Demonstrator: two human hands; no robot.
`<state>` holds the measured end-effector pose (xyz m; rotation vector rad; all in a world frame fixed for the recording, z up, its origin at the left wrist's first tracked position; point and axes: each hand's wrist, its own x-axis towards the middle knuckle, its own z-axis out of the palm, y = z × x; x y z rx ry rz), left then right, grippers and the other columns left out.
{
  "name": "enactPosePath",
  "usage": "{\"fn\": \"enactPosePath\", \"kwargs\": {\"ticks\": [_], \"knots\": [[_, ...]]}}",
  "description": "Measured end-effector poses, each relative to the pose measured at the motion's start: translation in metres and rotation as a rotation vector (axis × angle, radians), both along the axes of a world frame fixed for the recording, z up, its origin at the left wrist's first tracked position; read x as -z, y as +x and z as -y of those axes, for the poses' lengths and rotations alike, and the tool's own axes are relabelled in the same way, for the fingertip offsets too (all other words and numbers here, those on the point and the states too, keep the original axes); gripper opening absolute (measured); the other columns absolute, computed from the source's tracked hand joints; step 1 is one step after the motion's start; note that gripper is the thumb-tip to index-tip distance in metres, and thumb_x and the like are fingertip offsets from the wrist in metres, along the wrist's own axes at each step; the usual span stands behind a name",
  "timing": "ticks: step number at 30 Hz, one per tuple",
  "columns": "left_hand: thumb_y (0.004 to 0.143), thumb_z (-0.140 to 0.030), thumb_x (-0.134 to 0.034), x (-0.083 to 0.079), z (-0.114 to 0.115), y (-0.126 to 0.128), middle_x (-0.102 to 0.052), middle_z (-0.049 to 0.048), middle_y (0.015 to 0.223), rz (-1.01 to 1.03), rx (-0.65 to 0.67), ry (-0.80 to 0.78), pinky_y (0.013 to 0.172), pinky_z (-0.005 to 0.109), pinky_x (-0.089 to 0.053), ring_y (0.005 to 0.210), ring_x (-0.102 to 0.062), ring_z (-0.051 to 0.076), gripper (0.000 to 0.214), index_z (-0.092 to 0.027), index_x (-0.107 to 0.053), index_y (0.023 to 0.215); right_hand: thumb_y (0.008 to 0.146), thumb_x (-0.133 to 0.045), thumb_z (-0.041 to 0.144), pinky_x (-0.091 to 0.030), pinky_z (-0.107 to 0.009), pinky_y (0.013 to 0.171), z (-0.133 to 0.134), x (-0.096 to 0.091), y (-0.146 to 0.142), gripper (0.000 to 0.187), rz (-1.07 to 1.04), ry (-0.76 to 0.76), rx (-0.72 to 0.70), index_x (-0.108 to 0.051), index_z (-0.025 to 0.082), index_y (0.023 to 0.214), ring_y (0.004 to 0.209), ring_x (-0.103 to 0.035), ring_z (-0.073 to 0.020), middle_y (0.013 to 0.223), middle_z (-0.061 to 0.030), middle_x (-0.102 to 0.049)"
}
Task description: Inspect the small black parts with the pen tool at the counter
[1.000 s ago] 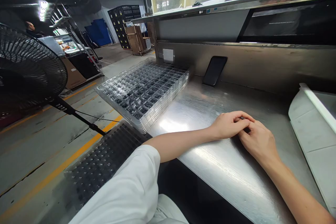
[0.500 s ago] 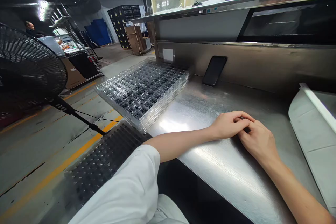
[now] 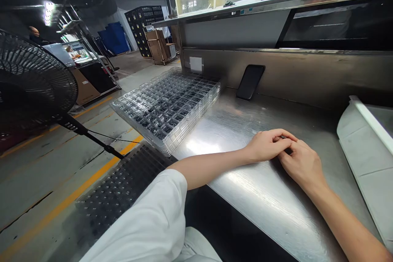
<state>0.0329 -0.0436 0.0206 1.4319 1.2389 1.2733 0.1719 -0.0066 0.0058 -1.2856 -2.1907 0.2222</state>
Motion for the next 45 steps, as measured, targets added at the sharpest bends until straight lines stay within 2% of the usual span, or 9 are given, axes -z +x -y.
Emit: {"fn": "enactPosePath", "kwargs": {"ticks": [5, 15, 20, 27, 45], "knots": [[0.094, -0.027, -0.06, 0.0021, -0.0022, 0.0005, -0.077, 0.0014, 0.102, 0.001, 0.002, -0.006, 0.102, 0.028, -0.05, 0.101, -0.068, 0.016, 0.023, -0.021, -0.078, 0.107, 0.072, -0.037, 0.055, -0.049, -0.041, 0.072, 0.0012, -0.0028, -0.0015, 0.044, -0.027, -0.07, 0.008, -0.068, 0.024, 0.074, 0.08, -0.062, -0.0295, 0.08, -0.0116, -0.064], [0.092, -0.031, -0.06, 0.0052, -0.0033, -0.0002, -0.075, 0.0008, 0.095, 0.03, 0.009, 0.027, 0.098, 0.03, -0.051, 0.094, -0.067, 0.016, 0.023, -0.021, -0.077, 0.104, 0.069, -0.035, 0.058, -0.05, -0.043, 0.075, 0.0039, -0.0056, -0.0026, 0.046, -0.024, -0.125, 0.029, -0.066, 0.025, 0.073, 0.08, -0.061, -0.0297, 0.082, -0.0115, -0.063], [0.092, -0.03, -0.06, 0.0058, -0.0042, 0.0001, -0.075, 0.0005, 0.094, 0.029, 0.012, 0.028, 0.098, 0.03, -0.051, 0.094, -0.067, 0.016, 0.023, -0.021, -0.077, 0.104, 0.069, -0.034, 0.059, -0.049, -0.043, 0.075, 0.0023, -0.0051, -0.0023, 0.048, -0.023, -0.126, 0.033, -0.067, 0.025, 0.075, 0.084, -0.063, -0.0308, 0.084, -0.0121, -0.065], [0.093, -0.029, -0.059, 0.0056, -0.0039, 0.0003, -0.076, 0.0014, 0.1, 0.019, 0.008, 0.015, 0.101, 0.031, -0.051, 0.098, -0.068, 0.017, 0.024, -0.021, -0.078, 0.106, 0.069, -0.035, 0.059, -0.048, -0.042, 0.073, 0.0016, -0.0046, -0.0033, 0.044, -0.034, -0.112, 0.016, -0.064, 0.025, 0.071, 0.079, -0.061, -0.0297, 0.078, -0.0105, -0.062], [0.092, -0.03, -0.059, 0.0041, -0.0029, 0.0006, -0.075, 0.0013, 0.097, 0.02, 0.004, 0.028, 0.098, 0.029, -0.051, 0.097, -0.066, 0.017, 0.022, -0.021, -0.076, 0.103, 0.071, -0.033, 0.059, -0.05, -0.043, 0.075, 0.0024, -0.0052, -0.0036, 0.054, -0.019, -0.102, 0.027, -0.072, 0.023, 0.078, 0.084, -0.064, -0.0312, 0.081, -0.0124, -0.063]]}}
